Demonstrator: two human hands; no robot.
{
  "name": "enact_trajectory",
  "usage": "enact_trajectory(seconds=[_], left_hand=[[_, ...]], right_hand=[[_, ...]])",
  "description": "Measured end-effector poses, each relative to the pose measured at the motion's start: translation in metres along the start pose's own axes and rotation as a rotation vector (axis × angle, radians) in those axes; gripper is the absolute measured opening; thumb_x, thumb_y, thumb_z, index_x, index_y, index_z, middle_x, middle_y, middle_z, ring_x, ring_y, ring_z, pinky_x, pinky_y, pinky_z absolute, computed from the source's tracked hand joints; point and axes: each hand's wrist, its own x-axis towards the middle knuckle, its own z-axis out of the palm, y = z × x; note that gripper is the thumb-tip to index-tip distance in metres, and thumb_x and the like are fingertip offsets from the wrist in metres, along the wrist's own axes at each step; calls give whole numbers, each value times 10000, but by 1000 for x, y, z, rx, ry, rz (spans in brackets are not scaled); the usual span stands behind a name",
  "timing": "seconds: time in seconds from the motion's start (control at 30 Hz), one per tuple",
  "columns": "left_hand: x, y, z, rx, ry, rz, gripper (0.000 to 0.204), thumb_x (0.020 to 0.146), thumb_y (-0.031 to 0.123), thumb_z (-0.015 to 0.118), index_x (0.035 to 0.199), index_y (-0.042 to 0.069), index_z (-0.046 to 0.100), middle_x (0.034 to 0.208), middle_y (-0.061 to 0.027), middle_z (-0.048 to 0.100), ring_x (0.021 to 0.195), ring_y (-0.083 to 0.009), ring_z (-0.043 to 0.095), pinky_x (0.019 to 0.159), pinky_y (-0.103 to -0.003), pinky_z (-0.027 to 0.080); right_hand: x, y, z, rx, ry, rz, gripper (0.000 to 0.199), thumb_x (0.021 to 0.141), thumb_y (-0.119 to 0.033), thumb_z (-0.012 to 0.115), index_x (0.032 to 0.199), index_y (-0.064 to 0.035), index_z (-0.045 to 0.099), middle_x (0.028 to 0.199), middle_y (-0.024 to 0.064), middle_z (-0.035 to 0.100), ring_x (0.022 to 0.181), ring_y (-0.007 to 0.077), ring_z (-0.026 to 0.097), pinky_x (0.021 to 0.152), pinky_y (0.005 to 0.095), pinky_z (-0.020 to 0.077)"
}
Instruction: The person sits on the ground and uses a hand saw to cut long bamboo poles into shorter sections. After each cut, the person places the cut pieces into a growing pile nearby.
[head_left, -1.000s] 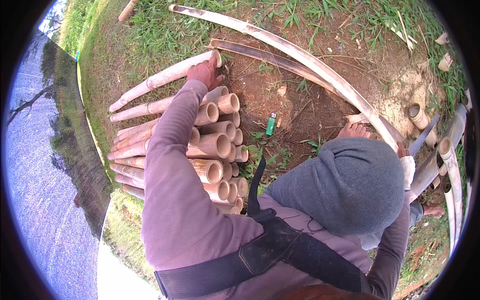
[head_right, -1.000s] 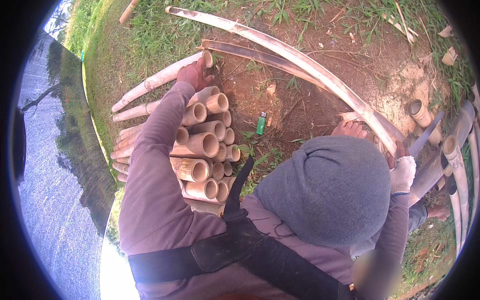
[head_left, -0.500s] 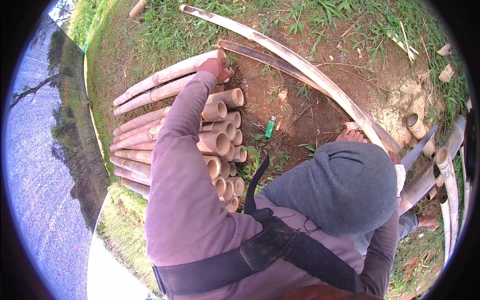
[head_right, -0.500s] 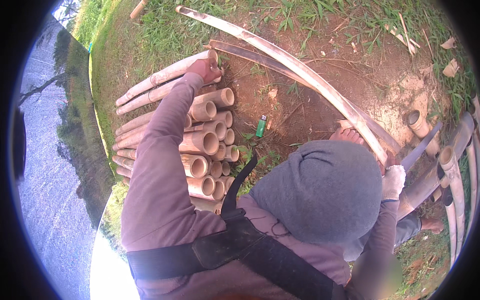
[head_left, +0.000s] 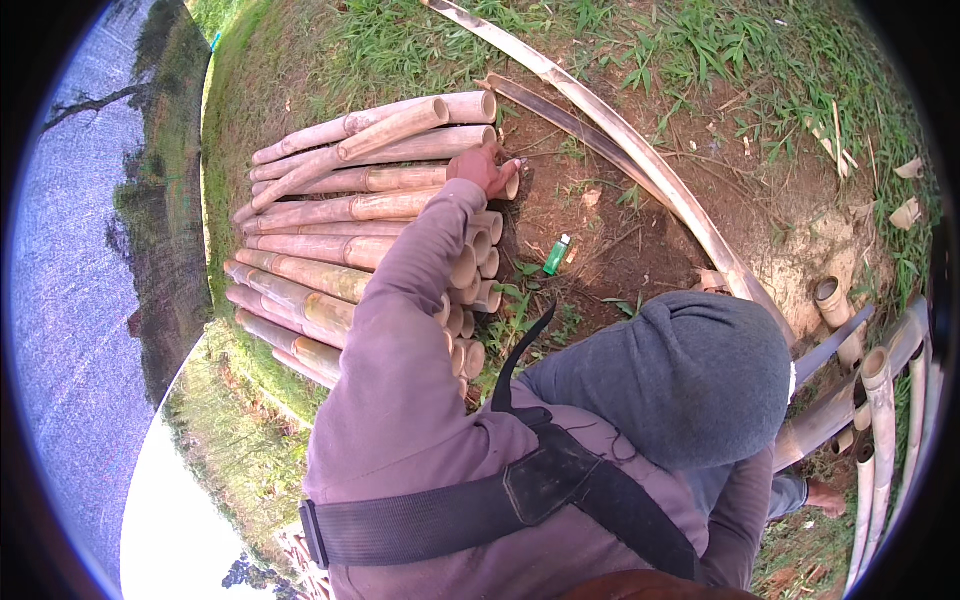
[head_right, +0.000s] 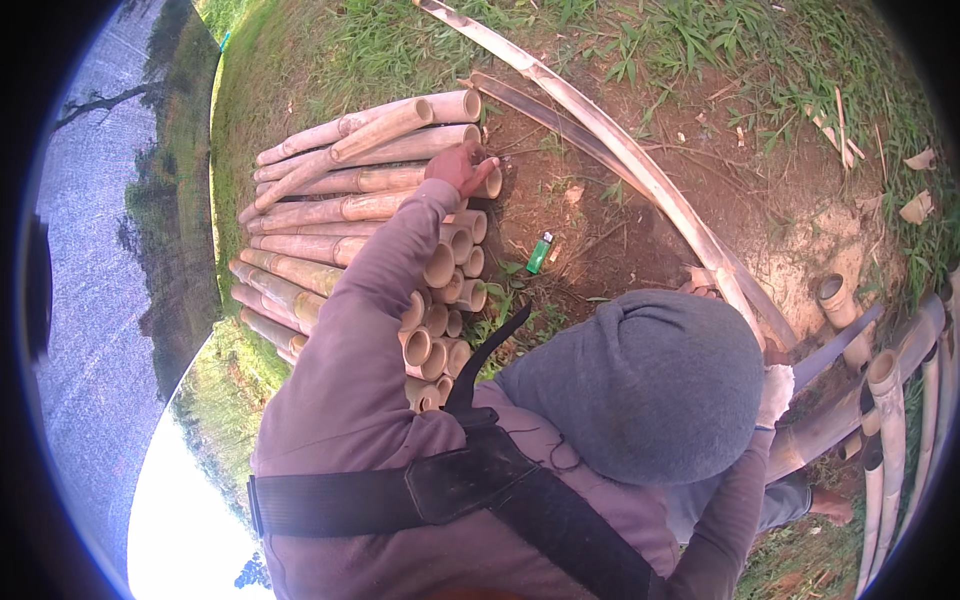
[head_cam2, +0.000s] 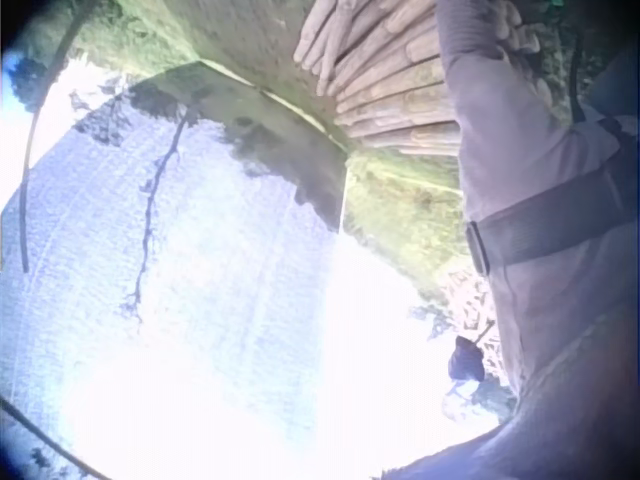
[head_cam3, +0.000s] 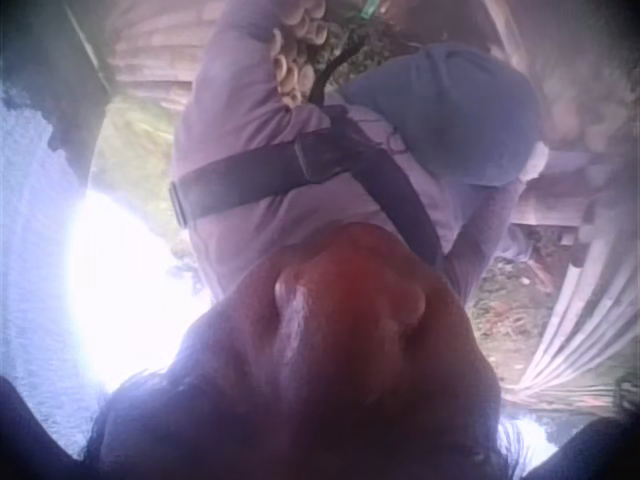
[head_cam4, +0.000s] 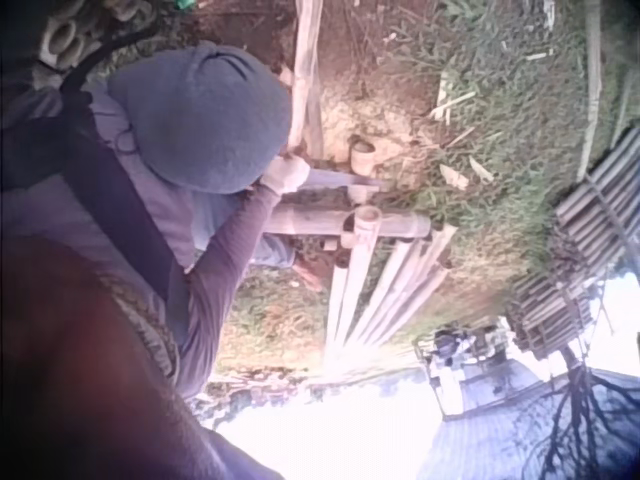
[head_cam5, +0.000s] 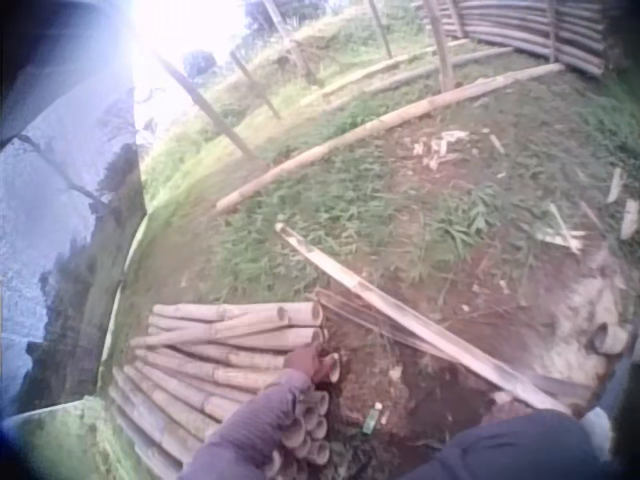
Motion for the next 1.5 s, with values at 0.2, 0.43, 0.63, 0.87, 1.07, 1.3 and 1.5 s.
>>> enact_trajectory(seconds=[0.2, 0.43, 0.63, 0.87, 1.07, 1.3, 1.5], left_hand=[[46, -27, -24, 111, 562, -216, 859, 864, 427, 815, 1612, 215, 449, 1669, -134, 420, 1528, -387, 418, 1248, -554, 357], [109, -25, -9, -130, -49, -233, 1036, 886, 686, 686, 1701, 156, 324, 1547, -289, 590, 1457, -492, 535, 1229, -536, 419], [67, -7, 37, -334, 501, -316, 669, 958, 631, 659, 1436, 163, 643, 1401, -164, 685, 1306, -393, 626, 1136, -567, 445], [85, 30, 14, -632, 595, -179, 501, 967, 496, 721, 1299, 123, 680, 1193, -154, 718, 1123, -380, 686, 995, -532, 520], [109, 29, 14, -695, 693, -225, 492, 959, 383, 725, 1327, 65, 645, 1220, -198, 682, 1151, -379, 659, 1010, -493, 517], [120, -5, -15, -382, 645, -492, 496, 974, 289, 688, 1443, 165, 582, 1364, -206, 627, 1283, -406, 616, 1070, -520, 504], [136, -48, -36, 359, 157, -412, 573, 1095, 294, 518, 1652, 391, 425, 1534, -129, 567, 1429, -353, 544, 1129, -541, 436]], right_hand=[[-18, -5, 9, 38, 75, -53, 450, 925, -244, 741, 1361, -144, 697, 1037, 213, 735, 959, 441, 732, 779, 536, 561], [-31, 6, -2, 100, 179, -56, 458, 916, -229, 761, 1361, -146, 688, 1008, 205, 711, 909, 443, 718, 743, 543, 548], [18, -9, -135, -146, 458, -404, 602, 826, -69, 812, 1411, -75, 669, 990, 164, 662, 872, 404, 653, 757, 502, 512], [28, 53, -279, -477, 577, -505, 683, 830, -23, 808, 1485, -77, 624, 1082, 154, 661, 906, 375, 651, 788, 501, 509], [-24, 80, -318, -559, 603, -556, 627, 868, -30, 835, 1450, -28, 601, 1158, 164, 630, 918, 374, 635, 783, 494, 504], [-92, 163, -322, -522, 580, -506, 607, 935, -71, 803, 1477, -15, 535, 1199, 246, 632, 931, 443, 625, 811, 545, 488], [-105, 186, -270, -472, 430, -370, 639, 950, -159, 801, 1506, -14, 521, 1317, 248, 631, 1102, 479, 628, 922, 587, 484]])
